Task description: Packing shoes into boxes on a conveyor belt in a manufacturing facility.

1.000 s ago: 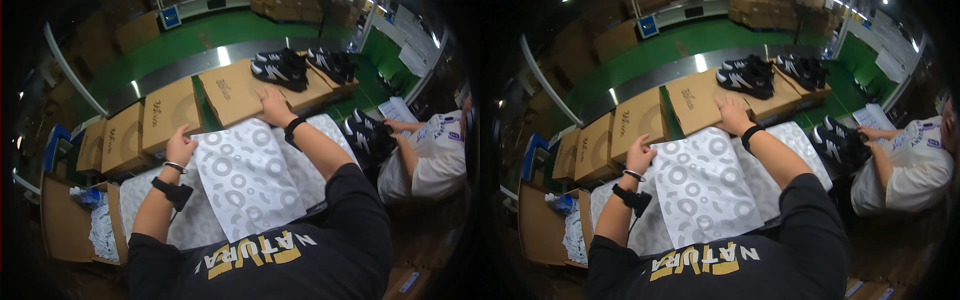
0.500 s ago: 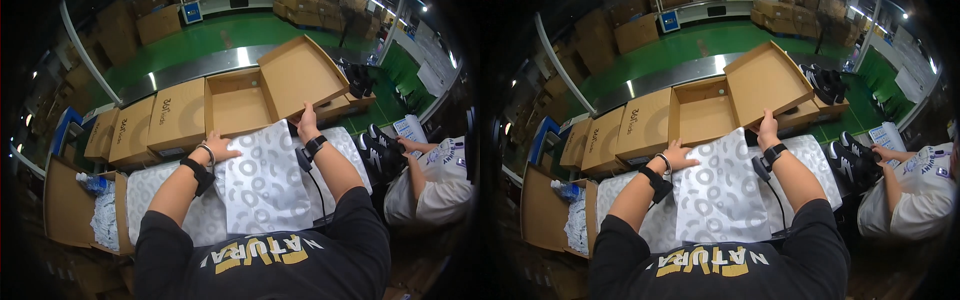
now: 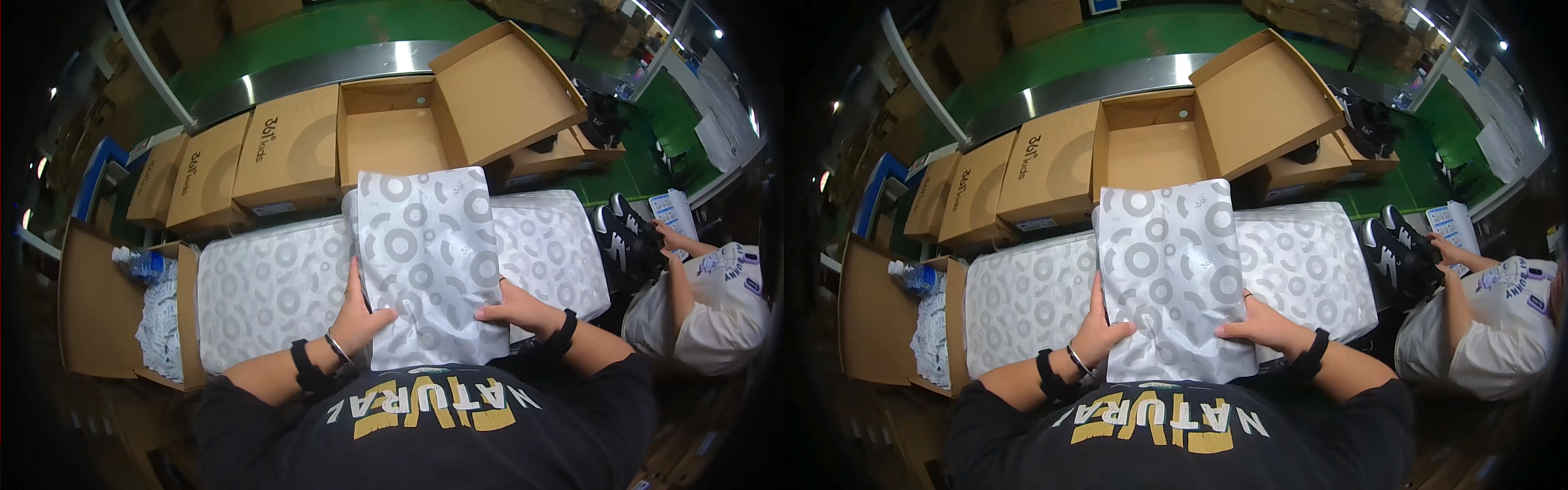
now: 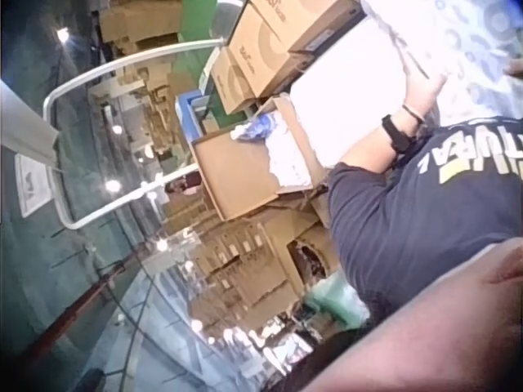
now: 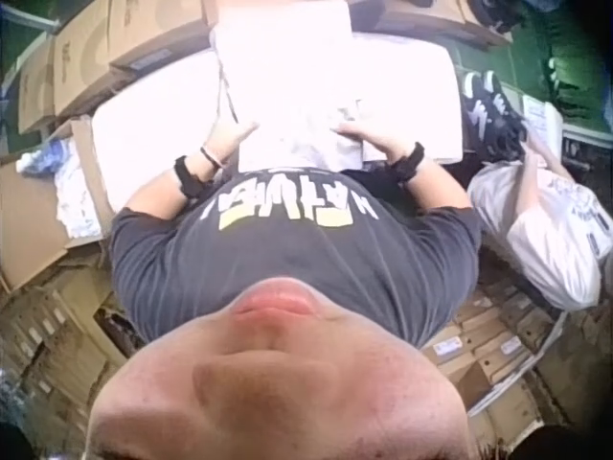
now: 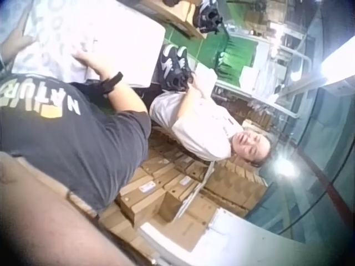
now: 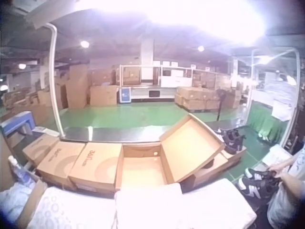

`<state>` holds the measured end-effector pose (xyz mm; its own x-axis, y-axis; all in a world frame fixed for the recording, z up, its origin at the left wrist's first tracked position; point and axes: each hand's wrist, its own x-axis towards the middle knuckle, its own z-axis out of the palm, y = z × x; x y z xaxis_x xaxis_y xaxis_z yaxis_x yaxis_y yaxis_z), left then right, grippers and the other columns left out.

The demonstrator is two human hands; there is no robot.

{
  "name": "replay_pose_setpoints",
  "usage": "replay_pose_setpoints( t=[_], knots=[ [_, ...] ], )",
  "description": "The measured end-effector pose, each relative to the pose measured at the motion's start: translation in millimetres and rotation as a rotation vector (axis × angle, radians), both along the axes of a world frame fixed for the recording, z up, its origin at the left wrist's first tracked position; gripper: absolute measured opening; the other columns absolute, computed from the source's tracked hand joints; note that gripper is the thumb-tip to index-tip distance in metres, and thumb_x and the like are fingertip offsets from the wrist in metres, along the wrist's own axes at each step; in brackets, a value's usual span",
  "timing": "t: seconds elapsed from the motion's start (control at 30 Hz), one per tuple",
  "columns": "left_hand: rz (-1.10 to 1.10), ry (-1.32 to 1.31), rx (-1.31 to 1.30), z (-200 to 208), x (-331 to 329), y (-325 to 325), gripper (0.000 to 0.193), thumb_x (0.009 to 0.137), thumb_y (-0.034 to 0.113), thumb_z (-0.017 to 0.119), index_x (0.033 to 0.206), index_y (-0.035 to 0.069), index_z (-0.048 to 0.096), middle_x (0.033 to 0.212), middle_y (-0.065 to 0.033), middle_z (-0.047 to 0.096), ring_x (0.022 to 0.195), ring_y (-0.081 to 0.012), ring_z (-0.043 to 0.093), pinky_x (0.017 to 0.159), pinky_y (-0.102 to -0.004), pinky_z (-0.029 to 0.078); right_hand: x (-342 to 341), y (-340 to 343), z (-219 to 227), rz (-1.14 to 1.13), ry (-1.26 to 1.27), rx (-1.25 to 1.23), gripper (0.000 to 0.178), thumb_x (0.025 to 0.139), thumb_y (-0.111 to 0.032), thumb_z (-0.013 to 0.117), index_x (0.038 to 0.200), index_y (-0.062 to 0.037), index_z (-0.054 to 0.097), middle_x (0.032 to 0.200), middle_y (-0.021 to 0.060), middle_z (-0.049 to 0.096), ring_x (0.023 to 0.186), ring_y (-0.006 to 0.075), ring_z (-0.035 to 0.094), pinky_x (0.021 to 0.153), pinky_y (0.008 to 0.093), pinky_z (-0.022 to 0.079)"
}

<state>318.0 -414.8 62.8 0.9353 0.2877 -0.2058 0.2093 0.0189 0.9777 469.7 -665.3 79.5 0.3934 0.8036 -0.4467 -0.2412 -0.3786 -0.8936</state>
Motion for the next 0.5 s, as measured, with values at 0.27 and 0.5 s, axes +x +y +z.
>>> replay_pose_setpoints(
  t=[0.27, 0.5],
  knots=[
    [-0.149, -0.196, -0.298, 110.0, 85.7, 77.5, 0.082, 0.069, 0.006, 0.059, 0.137, 0.007, 0.013, 0.126, -0.016, 0.038, 0.11, -0.0261, 0.047, 0.086, -0.0334, 0.045, 42.6, 67.7, 84.7, -0.209, 0.115, 0.289, 0.072, 0.07, -0.017, 0.068, 0.129, 0.0006, 0.03, 0.122, 0.0109, 0.046, 0.111, 0.0185, 0.045, 0.095, 0.0303, 0.034],
    [-0.006, -0.011, -0.321, 84.9, 240.6, 178.9, 0.041, 0.075, 0.016, 0.06, 0.107, -0.005, 0.049, 0.098, -0.0151, 0.06, 0.085, -0.0241, 0.061, 0.073, -0.0337, 0.052, 180.7, 161.4, 67.6, -0.375, 0.24, 0.277, 0.037, 0.087, -0.018, 0.05, 0.115, 0.0043, 0.044, 0.103, 0.0149, 0.058, 0.09, 0.02, 0.059, 0.081, 0.0321, 0.047]
  ],
)
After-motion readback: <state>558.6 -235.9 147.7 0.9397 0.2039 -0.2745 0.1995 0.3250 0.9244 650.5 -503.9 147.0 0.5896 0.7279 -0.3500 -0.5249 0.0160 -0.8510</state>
